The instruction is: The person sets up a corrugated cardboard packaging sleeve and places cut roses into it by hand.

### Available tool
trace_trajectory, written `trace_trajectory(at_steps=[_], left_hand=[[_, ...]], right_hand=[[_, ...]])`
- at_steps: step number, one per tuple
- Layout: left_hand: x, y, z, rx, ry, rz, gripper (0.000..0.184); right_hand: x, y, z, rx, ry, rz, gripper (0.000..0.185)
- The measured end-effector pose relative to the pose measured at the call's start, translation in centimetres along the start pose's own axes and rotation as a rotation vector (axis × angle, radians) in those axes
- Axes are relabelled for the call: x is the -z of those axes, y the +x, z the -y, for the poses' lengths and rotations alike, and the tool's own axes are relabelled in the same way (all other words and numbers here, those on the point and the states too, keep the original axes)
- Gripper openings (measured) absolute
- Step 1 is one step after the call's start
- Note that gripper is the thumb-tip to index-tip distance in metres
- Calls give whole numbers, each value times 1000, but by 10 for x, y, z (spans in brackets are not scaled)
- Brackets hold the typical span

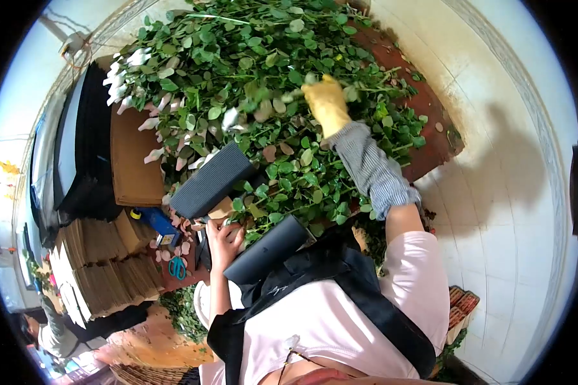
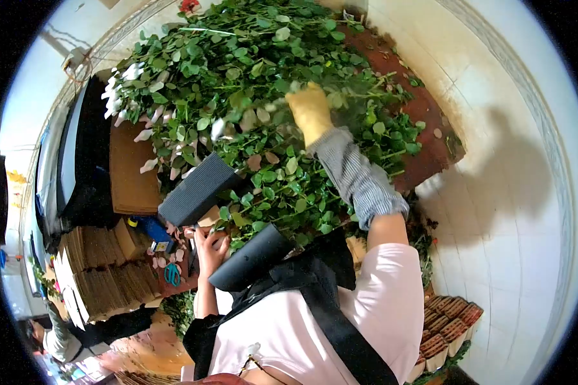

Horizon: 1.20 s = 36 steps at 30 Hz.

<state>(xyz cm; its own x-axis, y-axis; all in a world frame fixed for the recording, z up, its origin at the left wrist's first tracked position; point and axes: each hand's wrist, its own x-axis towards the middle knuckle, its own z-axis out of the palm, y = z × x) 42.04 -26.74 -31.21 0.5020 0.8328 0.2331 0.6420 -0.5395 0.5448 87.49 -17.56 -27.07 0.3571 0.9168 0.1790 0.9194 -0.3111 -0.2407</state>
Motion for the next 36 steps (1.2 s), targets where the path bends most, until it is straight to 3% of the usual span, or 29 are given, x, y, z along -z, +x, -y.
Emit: trace_trajectory(at_steps=[1,2,4,7,10,14,16,20,23,24,28,29,31,34,36], left_hand=[[0,0,1,-11,-1,-1,17],[-2,0,1,-24,-5,2,17],[-1,-1,-1,24,-27,25,18],[-1,-2,1,6,-43,12,18],[-1,4,-4,12,-64,-33,18],[3,1,-6,16,-103,-8,19],[3,1,-5,-9,-60,-11,18],[-2,-1,-2,-18,-61,-21,18],[0,-3,-2,-8,-17,-20,19],[1,-3,-2,11,-67,-4,19],[2,-3,-5,22,-86,-25,18],[1,-1,-6,26,-91,-17,18],[1,0,-5,14,-98,-7,19],[0,3,-1,-5,-77,-28,19],[1,-1,-2,-11,-67,-9,19]], right_hand=[[14,-12,3,111,-18,-204,27],[49,-27,13,281,-101,-549,34],[89,-37,7,403,-211,-669,33],[99,-32,-57,295,-264,-458,25],[115,-43,-98,279,-240,-580,31],[156,-68,-42,304,-274,-602,30],[160,-68,-9,454,-194,-611,31],[110,-36,36,429,-362,-528,38],[68,-26,57,286,-287,-324,52],[68,-35,68,340,-206,-390,44],[36,-44,79,144,-490,456,32],[14,-46,65,139,-557,498,28],[-5,-54,41,174,-499,354,16],[-43,-41,12,212,-449,224,15],[-23,-38,25,268,-418,85,16]])
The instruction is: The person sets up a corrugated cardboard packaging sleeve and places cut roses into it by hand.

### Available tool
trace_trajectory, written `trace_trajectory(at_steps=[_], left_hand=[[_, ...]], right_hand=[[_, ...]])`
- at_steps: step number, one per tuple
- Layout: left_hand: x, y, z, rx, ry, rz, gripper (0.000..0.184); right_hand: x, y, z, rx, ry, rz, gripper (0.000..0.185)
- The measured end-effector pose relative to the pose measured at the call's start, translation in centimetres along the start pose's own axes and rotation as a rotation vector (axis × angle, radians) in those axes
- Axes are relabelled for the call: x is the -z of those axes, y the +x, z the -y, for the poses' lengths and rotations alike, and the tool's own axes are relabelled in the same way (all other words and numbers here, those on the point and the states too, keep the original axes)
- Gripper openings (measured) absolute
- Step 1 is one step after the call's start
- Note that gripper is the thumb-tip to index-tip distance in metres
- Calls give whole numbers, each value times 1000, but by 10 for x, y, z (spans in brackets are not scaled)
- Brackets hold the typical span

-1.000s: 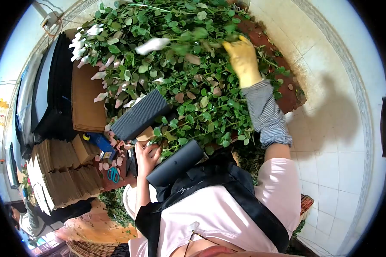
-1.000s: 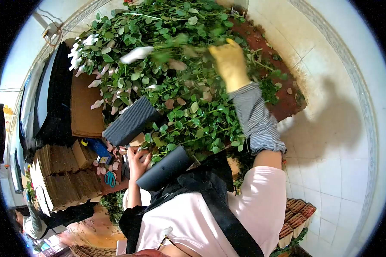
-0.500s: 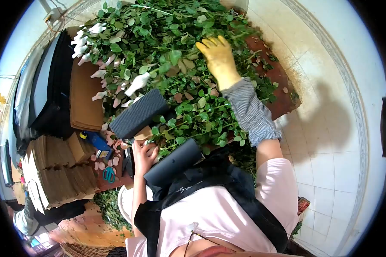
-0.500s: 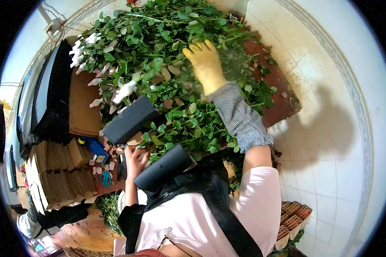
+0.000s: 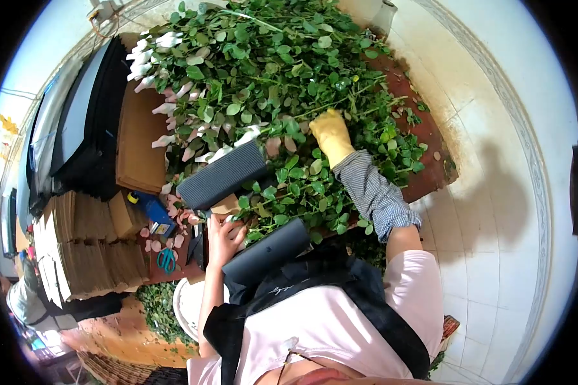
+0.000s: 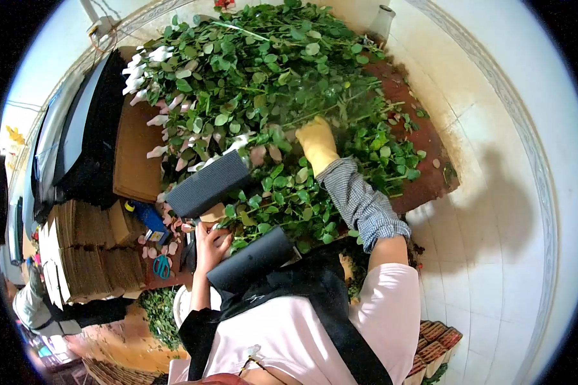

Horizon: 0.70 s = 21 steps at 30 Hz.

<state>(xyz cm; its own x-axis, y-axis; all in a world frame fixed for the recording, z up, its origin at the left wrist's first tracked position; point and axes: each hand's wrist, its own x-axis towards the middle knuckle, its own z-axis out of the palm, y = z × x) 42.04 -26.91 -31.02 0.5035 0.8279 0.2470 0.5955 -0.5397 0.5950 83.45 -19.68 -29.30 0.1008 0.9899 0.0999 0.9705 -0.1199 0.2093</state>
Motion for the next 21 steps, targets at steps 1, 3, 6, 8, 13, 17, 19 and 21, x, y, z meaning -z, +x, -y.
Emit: trace_trajectory(at_steps=[1,3,6,8,13,17,19,21], left_hand=[[1,0,-2,7,38,0,19],[1,0,-2,8,35,2,19],[1,0,-1,-1,-5,-8,21],[-4,-2,7,15,-14,2,23],[-9,-3,16,-27,41,-36,25],[-3,-7,11,40,-16,12,20],[-4,-5,12,25,-12,-11,20],[-6,-6,12,4,-27,-33,19]], right_hand=[[9,0,-2,-19,46,-144,14],[67,-5,-8,-71,91,-371,12],[104,-10,-28,3,151,-729,10],[130,-20,-31,173,110,-716,8],[193,-66,9,325,-19,-535,14],[178,-56,-11,168,190,-741,24],[186,-57,-19,127,164,-867,19],[202,-62,-5,211,224,-1028,21]])
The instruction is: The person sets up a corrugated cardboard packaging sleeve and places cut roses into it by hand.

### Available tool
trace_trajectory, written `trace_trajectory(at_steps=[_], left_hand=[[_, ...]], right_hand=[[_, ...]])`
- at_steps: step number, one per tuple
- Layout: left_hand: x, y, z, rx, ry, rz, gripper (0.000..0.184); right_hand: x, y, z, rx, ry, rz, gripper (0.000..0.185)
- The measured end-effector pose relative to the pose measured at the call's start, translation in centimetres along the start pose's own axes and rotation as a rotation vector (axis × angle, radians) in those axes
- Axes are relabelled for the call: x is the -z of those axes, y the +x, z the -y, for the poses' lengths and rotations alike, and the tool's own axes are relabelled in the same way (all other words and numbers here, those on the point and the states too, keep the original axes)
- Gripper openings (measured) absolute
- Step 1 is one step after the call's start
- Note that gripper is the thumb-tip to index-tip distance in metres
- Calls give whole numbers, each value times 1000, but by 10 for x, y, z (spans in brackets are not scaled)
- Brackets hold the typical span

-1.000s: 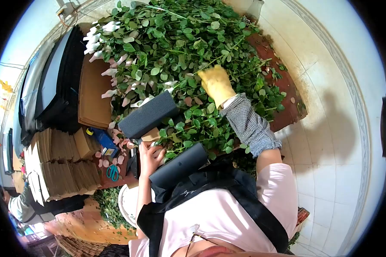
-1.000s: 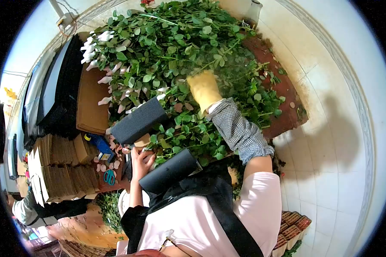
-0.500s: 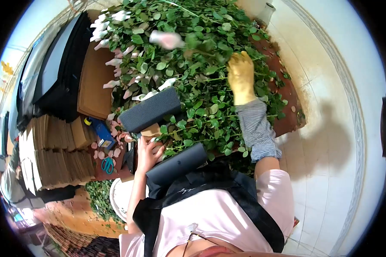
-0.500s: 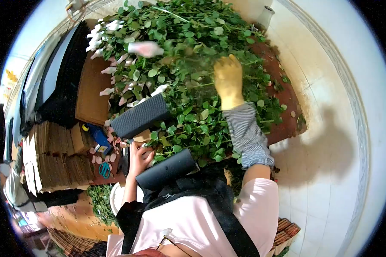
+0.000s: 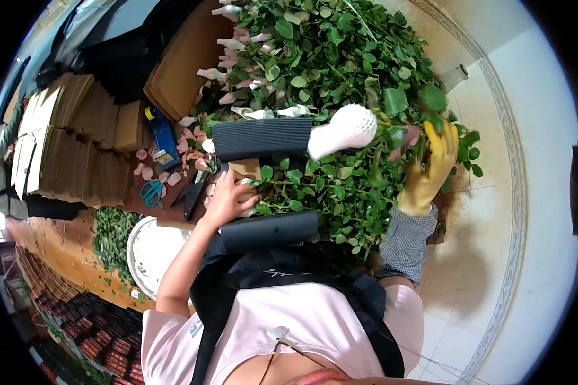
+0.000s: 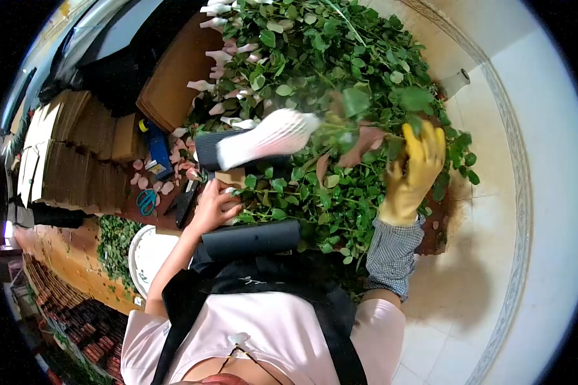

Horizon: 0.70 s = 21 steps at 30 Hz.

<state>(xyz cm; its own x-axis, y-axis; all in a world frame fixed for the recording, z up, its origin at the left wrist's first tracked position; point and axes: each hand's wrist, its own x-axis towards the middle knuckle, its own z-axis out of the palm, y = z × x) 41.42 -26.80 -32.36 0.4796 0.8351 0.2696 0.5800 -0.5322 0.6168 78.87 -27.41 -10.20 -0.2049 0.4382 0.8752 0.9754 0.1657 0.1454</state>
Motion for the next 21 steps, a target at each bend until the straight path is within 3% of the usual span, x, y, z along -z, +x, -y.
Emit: trace_trajectory(at_steps=[1,3,6,7,9,10,13,18,21], left_hand=[[1,1,-1,-5,-4,0,19],[4,1,-3,0,-2,7,21],[-2,-3,1,101,-70,-29,38],[-4,-7,8,215,-189,199,43],[6,2,-3,-14,-2,14,46],[8,4,-10,3,9,-36,50],[11,8,-12,84,-38,38,53],[9,11,-13,15,-2,32,49],[2,7,-2,31,5,58,51]], right_hand=[[3,11,4,64,214,140,18],[13,25,29,175,113,654,13],[-20,-33,56,289,210,708,8],[-33,-58,58,319,161,852,8],[-64,-117,57,258,89,1014,10],[-75,-134,59,227,10,1074,14],[-95,-170,53,193,90,998,10],[-78,-166,67,-5,22,872,7],[-67,-152,70,-5,37,833,5]])
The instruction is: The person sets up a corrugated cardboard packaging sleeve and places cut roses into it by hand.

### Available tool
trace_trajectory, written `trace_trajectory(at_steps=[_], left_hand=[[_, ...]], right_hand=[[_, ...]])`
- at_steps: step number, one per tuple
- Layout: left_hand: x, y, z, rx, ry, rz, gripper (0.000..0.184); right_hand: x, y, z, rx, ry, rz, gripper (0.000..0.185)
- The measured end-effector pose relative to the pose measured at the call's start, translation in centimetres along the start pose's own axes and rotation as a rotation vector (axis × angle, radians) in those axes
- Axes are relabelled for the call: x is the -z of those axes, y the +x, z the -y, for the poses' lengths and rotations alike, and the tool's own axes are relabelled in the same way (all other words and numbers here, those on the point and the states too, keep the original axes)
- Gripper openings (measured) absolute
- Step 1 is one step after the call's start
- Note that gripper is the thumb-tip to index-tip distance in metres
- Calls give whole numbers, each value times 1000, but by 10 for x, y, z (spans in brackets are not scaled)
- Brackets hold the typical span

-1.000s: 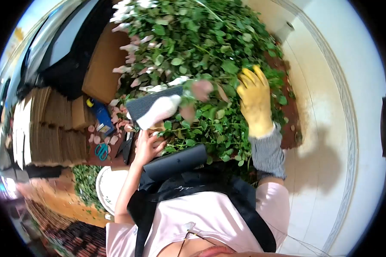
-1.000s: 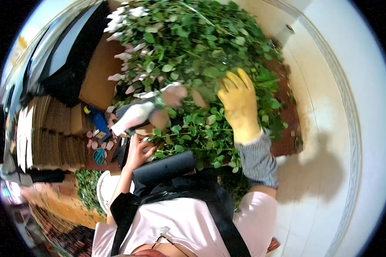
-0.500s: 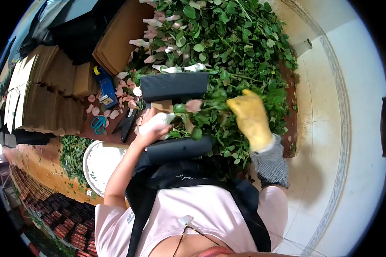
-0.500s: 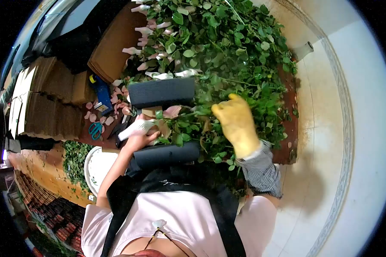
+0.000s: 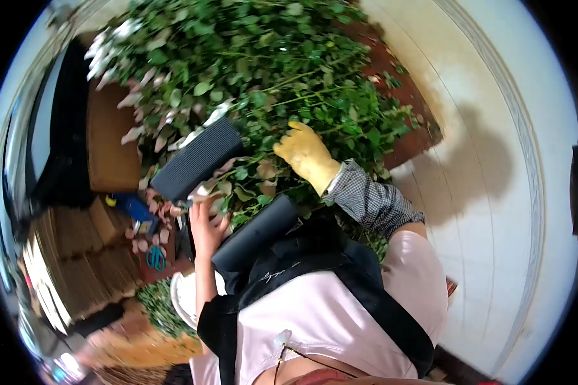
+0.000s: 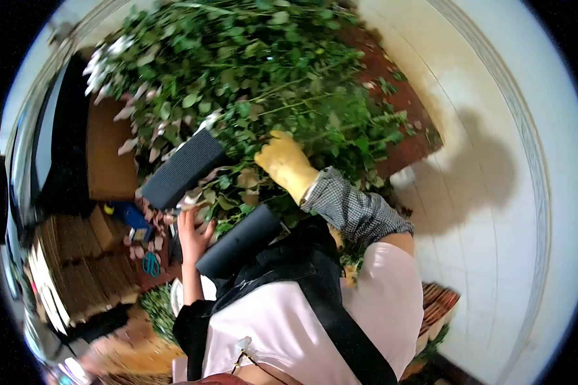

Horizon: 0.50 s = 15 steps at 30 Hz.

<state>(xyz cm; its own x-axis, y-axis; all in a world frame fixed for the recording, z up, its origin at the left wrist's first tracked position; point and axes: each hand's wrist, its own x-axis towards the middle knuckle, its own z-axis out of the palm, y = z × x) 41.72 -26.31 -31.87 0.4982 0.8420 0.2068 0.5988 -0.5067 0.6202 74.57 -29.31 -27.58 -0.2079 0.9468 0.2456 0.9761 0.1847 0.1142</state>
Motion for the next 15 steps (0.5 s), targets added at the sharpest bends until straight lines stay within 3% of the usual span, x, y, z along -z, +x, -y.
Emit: trace_trajectory(at_steps=[3,8,15], left_hand=[[2,0,-8,28,35,2,51],[0,-1,-6,21,80,-8,53],[6,1,-14,-21,233,36,54]], right_hand=[[23,7,4,-5,-15,3,5],[-38,0,21,-17,74,146,10],[-45,-4,24,-101,97,60,10]])
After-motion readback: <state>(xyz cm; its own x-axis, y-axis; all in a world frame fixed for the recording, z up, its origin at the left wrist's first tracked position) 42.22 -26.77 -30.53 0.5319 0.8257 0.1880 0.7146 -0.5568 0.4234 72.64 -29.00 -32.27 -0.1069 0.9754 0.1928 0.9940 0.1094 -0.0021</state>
